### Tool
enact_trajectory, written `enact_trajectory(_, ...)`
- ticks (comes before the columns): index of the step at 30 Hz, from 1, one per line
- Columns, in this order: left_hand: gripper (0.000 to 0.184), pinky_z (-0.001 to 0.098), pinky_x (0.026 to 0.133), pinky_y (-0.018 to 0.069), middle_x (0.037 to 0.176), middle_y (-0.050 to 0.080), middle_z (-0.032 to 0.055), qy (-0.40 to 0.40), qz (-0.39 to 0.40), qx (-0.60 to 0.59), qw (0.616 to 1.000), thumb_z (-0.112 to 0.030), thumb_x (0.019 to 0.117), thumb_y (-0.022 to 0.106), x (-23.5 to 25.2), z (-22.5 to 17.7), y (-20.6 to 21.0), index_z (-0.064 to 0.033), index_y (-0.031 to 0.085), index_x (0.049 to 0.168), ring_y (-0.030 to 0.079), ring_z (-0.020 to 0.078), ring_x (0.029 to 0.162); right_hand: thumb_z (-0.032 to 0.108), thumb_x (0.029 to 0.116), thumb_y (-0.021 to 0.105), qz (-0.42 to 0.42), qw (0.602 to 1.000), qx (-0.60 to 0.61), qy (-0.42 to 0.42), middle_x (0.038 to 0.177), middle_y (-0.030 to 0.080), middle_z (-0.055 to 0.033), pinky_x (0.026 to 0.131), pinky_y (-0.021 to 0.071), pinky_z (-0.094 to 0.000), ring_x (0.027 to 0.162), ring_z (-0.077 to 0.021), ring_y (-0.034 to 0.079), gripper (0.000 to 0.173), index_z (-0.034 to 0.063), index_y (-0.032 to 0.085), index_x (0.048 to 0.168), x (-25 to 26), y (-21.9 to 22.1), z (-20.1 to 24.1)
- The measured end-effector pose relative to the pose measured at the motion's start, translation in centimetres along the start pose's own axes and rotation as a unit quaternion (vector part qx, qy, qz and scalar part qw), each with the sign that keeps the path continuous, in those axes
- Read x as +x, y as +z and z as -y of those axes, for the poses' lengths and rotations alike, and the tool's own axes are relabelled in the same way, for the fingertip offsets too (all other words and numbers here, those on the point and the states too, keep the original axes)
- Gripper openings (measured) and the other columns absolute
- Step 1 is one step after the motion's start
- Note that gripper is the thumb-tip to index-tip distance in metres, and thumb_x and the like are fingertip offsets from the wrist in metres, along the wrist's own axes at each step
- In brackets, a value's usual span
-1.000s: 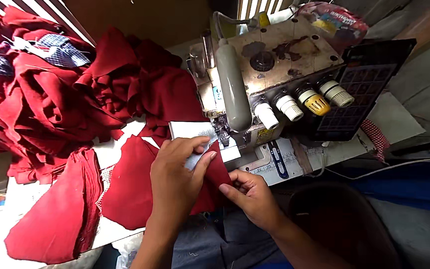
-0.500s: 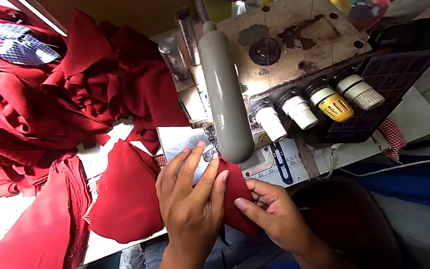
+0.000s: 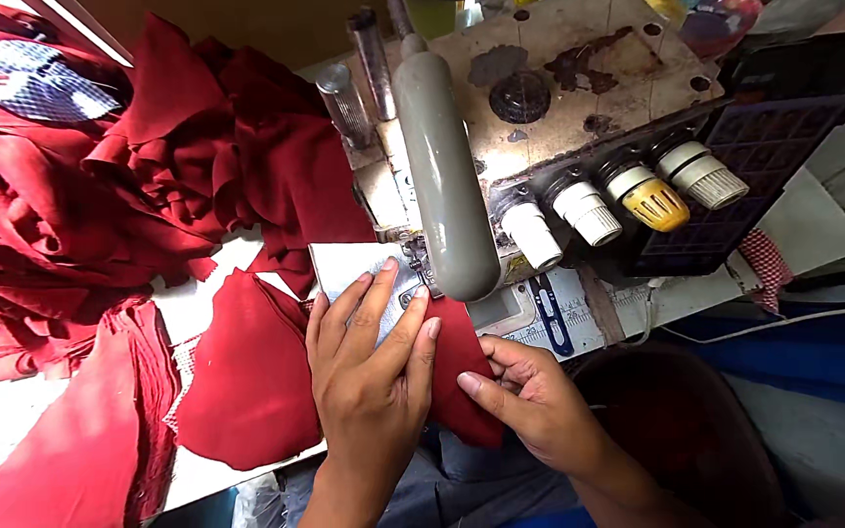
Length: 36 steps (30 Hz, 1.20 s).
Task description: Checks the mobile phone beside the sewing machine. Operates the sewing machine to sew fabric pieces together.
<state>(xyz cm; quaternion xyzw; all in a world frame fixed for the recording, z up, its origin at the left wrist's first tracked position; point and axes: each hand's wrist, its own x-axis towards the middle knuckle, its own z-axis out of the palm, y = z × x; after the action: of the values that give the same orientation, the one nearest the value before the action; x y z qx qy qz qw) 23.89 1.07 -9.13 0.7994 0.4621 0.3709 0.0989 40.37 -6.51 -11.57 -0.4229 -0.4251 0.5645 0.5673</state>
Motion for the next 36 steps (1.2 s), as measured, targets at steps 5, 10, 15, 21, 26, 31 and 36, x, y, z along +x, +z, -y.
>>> enact_trajectory(5,0.023,0.0601,0.118,0.0331,0.138,0.067,0.0062,0.011,0.004,0.009,1.000,-0.030,0.1001,0.064,0.1,0.0,0.1,-0.0203,0.081,0.112,0.056,0.0289,0.136,0.003,0.1012,0.059,-0.006,1.000,-0.005,-0.002,0.093,0.073,-0.0073,0.073,0.0605,-0.0231,0.081,-0.0088,0.071,0.017,-0.0061,0.066,0.114,-0.3,-0.2,0.0)
enact_trajectory(10,0.026,0.0599,0.116,0.0352,0.138,0.067,0.0079,0.032,0.016,0.008,0.999,-0.033,0.1020,0.061,0.2,0.7,0.0,-0.0211,0.081,0.115,0.057,0.0297,0.135,0.003,0.1011,0.059,-0.001,1.000,-0.009,0.001,0.090,0.072,-0.0065,0.071,0.0593,-0.0227,0.079,-0.0072,0.069,0.014,-0.0053,0.067,0.110,-0.7,0.1,0.0)
enact_trajectory(15,0.045,0.0502,0.117,0.0387,0.142,0.058,0.0237,0.012,-0.024,-0.020,0.999,-0.036,0.1029,0.058,-1.7,1.2,-1.0,-0.0027,0.067,0.131,0.052,0.0350,0.137,0.005,0.1011,0.060,-0.008,1.000,-0.018,0.007,0.082,0.069,-0.0058,0.068,0.0569,-0.0241,0.073,-0.0075,0.067,0.012,-0.0035,0.067,0.102,-0.2,0.3,-0.8)
enact_trajectory(21,0.044,0.0205,0.074,0.0592,0.088,0.074,-0.0136,-0.236,0.090,-0.379,0.890,-0.041,0.1114,0.036,-11.6,-1.5,-1.6,-0.0224,0.073,0.097,0.070,-0.0017,0.080,0.005,0.0988,0.063,0.026,0.999,-0.006,0.043,0.092,0.073,-0.0060,0.076,0.0600,-0.0258,0.083,-0.0070,0.070,0.012,-0.0035,0.068,0.106,-2.5,0.1,-0.9)
enact_trajectory(26,0.052,0.0307,0.089,0.0604,0.105,0.078,-0.0067,-0.427,0.062,-0.722,0.541,-0.072,0.0904,0.050,-13.8,-2.7,-0.8,-0.0326,0.079,0.110,0.073,0.0065,0.100,0.001,0.1009,0.058,0.058,0.988,0.136,0.052,0.100,0.073,-0.0064,0.085,0.0601,-0.0302,0.091,-0.0095,0.071,0.018,-0.0043,0.064,0.117,-3.5,1.2,0.4)
enact_trajectory(31,0.047,0.0294,0.091,0.0616,0.105,0.077,-0.0064,-0.315,-0.125,-0.508,0.792,-0.004,0.0833,0.082,-11.0,-1.2,-3.1,-0.0151,0.055,0.120,0.073,0.0072,0.100,0.001,0.0998,0.060,0.007,0.989,0.122,0.084,0.098,0.074,-0.0074,0.084,0.0606,-0.0300,0.090,-0.0108,0.072,0.016,-0.0044,0.065,0.114,-3.0,1.1,-0.9)
enact_trajectory(36,0.043,0.0263,0.087,0.0620,0.105,0.075,-0.0037,-0.312,-0.097,-0.400,0.856,0.005,0.0839,0.074,-11.4,0.6,-3.4,-0.0048,0.055,0.122,0.073,0.0072,0.097,0.007,0.1034,0.057,-0.043,0.991,0.113,0.050,0.093,0.073,-0.0063,0.084,0.0602,-0.0298,0.088,-0.0102,0.071,0.016,-0.0046,0.067,0.108,-2.9,1.9,-2.3)
